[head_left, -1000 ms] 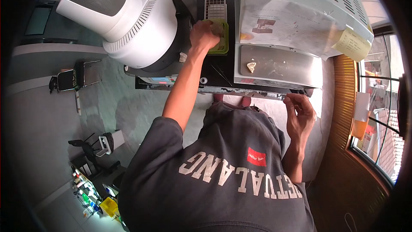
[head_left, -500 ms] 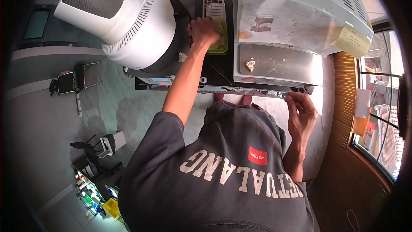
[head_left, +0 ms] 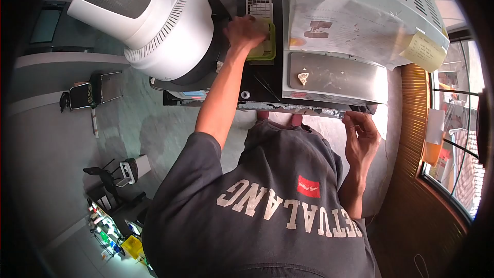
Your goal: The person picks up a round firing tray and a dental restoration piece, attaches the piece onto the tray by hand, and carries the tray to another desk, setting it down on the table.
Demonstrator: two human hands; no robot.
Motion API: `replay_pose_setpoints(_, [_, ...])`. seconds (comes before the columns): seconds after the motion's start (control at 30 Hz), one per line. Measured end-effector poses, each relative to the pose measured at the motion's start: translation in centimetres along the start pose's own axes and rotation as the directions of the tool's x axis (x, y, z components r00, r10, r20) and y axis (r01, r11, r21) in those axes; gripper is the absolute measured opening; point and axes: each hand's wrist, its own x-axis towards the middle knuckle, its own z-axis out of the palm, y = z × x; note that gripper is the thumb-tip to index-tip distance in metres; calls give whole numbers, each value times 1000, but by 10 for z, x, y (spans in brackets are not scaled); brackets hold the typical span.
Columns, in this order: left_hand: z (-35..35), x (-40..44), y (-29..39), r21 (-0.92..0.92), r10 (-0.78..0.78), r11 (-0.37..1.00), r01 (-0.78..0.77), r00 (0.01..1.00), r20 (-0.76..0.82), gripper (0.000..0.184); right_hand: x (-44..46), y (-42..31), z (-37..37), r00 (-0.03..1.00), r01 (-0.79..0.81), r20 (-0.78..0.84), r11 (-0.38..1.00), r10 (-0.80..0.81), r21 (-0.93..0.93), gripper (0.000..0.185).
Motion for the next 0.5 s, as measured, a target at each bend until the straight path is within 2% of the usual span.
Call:
replay_pose_setpoints(0.03, [-7, -3, -3, -98, -2, 995, 4, 1000, 20, 65, -1, 0, 0, 1000, -4, -2, 1000, 4, -1, 8])
replay_pose_setpoints(0.13, [-5, -11, -22, -389, 115, 889, -243, 939, -323, 64, -1, 2, 0, 1000, -6, -7, 1000, 6, 1, 8])
replay_pose_setpoints(0.23, [-48, -71, -1, -296, 128, 913, -280, 886, -446, 67, -1, 1, 3, 1000, 2, -4, 1000, -2, -3, 8])
replay_pose_setpoints(0.3, [-34, -104, -15, -556, 131, 762, -332, 920, -370, 78, -1, 1, 5, 1000, -6, 0, 1000, 6, 1, 8])
replay_pose_setpoints(0.37, [-38, -151, -3, -819, 63, 516, -251, 965, -256, 74, 0, 2, 8, 1000, -15, 17, 1000, 14, 6, 8])
replay_pose_setpoints(0.43, [-26, -187, -8, -882, 136, 413, -228, 973, -187, 82, 2, 2, 12, 999, -23, 47, 1000, 22, 10, 8])
replay_pose_setpoints(0.5, [-18, -214, -12, -859, 216, 438, -265, 959, -186, 86, 4, -2, 18, 995, -6, 99, 1000, 6, -3, 8])
